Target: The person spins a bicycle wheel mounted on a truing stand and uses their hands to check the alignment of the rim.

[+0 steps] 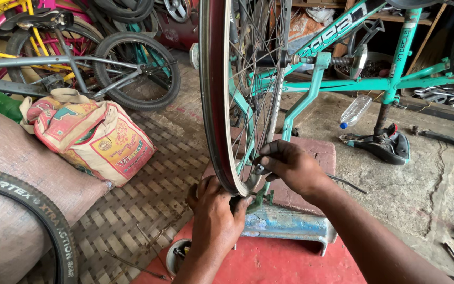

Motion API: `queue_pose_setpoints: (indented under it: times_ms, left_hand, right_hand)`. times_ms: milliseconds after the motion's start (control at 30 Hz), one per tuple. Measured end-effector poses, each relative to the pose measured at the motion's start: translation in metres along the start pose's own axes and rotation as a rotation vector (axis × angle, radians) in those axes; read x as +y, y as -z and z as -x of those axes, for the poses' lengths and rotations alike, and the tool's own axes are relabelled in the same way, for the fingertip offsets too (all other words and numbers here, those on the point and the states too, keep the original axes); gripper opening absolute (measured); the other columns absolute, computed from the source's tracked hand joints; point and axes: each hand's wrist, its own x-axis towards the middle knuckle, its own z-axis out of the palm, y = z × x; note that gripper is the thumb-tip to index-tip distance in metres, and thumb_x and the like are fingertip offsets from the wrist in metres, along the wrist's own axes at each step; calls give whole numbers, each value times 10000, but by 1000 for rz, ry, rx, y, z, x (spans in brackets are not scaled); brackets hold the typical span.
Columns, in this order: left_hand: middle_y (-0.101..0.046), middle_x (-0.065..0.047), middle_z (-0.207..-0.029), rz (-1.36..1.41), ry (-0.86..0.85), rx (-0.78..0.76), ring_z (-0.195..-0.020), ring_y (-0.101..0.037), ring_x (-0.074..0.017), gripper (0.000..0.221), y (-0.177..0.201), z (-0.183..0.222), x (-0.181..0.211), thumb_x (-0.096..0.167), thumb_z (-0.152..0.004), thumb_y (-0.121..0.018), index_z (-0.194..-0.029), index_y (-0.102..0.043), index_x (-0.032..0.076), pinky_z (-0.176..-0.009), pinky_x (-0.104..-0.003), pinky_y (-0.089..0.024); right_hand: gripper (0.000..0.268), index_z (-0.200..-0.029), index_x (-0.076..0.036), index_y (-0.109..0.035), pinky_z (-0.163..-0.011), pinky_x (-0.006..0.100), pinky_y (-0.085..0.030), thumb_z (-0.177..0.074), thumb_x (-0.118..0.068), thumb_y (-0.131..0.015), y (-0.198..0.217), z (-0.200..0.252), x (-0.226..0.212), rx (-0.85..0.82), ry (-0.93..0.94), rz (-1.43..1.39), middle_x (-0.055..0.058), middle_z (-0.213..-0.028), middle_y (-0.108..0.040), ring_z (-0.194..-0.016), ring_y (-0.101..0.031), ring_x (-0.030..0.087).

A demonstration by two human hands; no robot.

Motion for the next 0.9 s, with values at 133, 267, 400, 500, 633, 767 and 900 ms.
queue_pose_setpoints:
  times_ms: [133,267,400,500,633,767,900]
  left_hand:
    - [-647,-82,-1009,-17,-20,12,-1081,-559,-329,220,0,0,-1,224,-769,-813,-975,-761,168,-1017,-615,-274]
    - [-654,-100,-1058,5,-62,52,-1104,-551,-353,247,-2,-1,-2,213,-763,-811,-996,-760,153,-991,-615,-274]
    - [-662,-84,-1031,11,-39,18,-1087,-562,-335,233,-4,0,-3,221,-777,-806,-1001,-771,167,-1016,-599,-284]
    - [-663,-91,-1052,9,-50,31,-1113,-561,-338,222,-5,0,-4,228,-781,-809,-972,-750,132,-1015,-598,-284]
    - [-664,-89,-1040,2,-76,56,-1105,-564,-336,202,-5,0,-4,234,-779,-811,-945,-753,135,-1004,-596,-283]
    - [-655,-87,-1004,-15,-40,28,-1088,-562,-335,202,-6,1,-4,250,-789,-814,-943,-756,133,-1004,-583,-294]
    - [-655,-78,-985,2,-16,-8,-1064,-573,-307,187,-4,0,-4,259,-800,-815,-932,-759,139,-1014,-571,-298]
  right_hand:
    - [312,-1227,-40,-629,-841,362,-610,-951,-181,-658,-4,1,-12,-75,69,-131,76,-1047,-719,-961,-698,172]
    - [403,-1320,-37,-608,-870,357,-621,-947,-183,-646,-11,-1,-14,-154,-15,-197,92,-1082,-730,-985,-706,176]
    - [453,-1361,-39,-586,-847,367,-607,-943,-209,-628,-14,-5,-8,-195,-29,-323,80,-1140,-747,-962,-718,172]
    - [447,-1371,-13,-625,-795,375,-592,-985,-236,-618,-10,-9,2,-295,-75,-385,126,-1028,-741,-860,-705,195]
    - [429,-1347,18,-625,-794,369,-591,-999,-233,-622,-6,-14,14,-430,-58,-475,104,-1004,-742,-861,-711,192]
    - [440,-1349,19,-608,-793,375,-591,-985,-225,-641,-6,-19,18,-479,-59,-517,93,-1017,-739,-867,-707,195]
    - [466,-1344,17,-601,-791,385,-595,-957,-232,-668,-5,-19,15,-454,-74,-492,91,-1016,-737,-879,-714,204]
